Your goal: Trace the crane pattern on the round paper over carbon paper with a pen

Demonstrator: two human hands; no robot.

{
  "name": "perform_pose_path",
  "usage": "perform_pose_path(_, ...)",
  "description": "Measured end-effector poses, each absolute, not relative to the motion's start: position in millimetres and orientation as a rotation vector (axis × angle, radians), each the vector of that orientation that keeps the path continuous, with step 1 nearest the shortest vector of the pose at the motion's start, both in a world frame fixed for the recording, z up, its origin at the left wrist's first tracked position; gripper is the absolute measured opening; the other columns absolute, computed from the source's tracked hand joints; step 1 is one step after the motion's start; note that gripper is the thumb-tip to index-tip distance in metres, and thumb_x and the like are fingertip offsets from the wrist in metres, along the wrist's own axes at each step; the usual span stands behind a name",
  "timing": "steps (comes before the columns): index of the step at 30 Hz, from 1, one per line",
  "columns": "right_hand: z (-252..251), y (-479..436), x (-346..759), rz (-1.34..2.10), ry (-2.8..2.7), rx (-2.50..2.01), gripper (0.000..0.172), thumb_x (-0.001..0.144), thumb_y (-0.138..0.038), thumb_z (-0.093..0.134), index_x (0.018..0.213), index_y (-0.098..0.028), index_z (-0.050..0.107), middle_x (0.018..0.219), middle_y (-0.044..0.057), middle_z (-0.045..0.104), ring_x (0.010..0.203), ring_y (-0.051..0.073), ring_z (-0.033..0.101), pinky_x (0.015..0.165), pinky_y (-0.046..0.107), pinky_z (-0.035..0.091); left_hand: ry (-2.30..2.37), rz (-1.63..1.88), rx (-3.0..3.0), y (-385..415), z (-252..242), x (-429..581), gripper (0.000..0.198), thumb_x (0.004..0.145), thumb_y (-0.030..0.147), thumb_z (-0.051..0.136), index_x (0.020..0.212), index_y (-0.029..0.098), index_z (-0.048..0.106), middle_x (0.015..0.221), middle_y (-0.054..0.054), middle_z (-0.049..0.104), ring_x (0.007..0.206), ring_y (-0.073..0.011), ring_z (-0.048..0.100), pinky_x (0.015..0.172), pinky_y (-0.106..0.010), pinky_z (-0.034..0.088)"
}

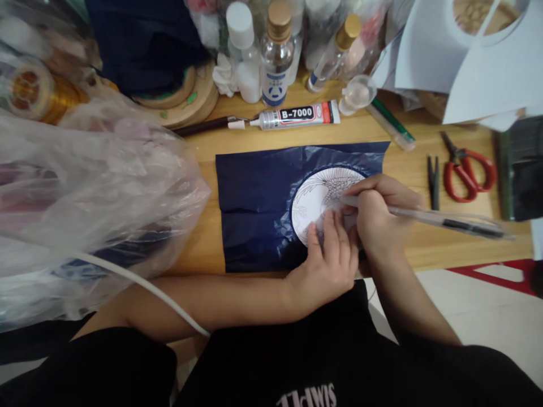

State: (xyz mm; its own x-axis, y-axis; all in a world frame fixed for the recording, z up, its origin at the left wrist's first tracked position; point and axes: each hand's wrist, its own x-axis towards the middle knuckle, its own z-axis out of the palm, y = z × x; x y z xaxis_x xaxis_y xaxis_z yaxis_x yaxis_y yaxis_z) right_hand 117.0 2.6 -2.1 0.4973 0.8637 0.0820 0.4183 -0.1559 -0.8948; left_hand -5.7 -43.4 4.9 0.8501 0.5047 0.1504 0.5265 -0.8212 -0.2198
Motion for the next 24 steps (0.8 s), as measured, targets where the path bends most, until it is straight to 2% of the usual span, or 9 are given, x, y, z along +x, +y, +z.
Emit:
perform_pose_path(16, -3.0, 3.9, 117.5, 0.591, -1.038, -1.748, 0.023, 0.064, -0.010, 0.043, 0.056, -0.017, 0.063, 0.048, -0.006, 0.057, 0.040, 0.007, 0.051, 0.038, 0.018, 0.037, -0.792, -0.140, -2.769, -42.5, 4.7, -5.2, 0.068, 0.098, 0.053, 0.028, 0.126, -0.002, 0.056, 0.126, -0.027, 0.059, 0.114, -0.0383, 0.059, 0.086, -0.047, 0.051)
perform_pose_path(24, -2.4, 4.2, 117.9, 0.605, -1.061, -1.771, 0.021, 0.064, -0.012, 0.044, 0.056, -0.016, 0.063, 0.047, -0.005, 0.057, 0.041, 0.007, 0.050, 0.040, 0.019, 0.037, -0.795, -0.161, -2.771, -43.2, 2.9, -4.8, 0.069, 0.097, 0.055, 0.030, 0.126, -0.001, 0.057, 0.125, -0.027, 0.059, 0.114, -0.0389, 0.060, 0.086, -0.048, 0.050)
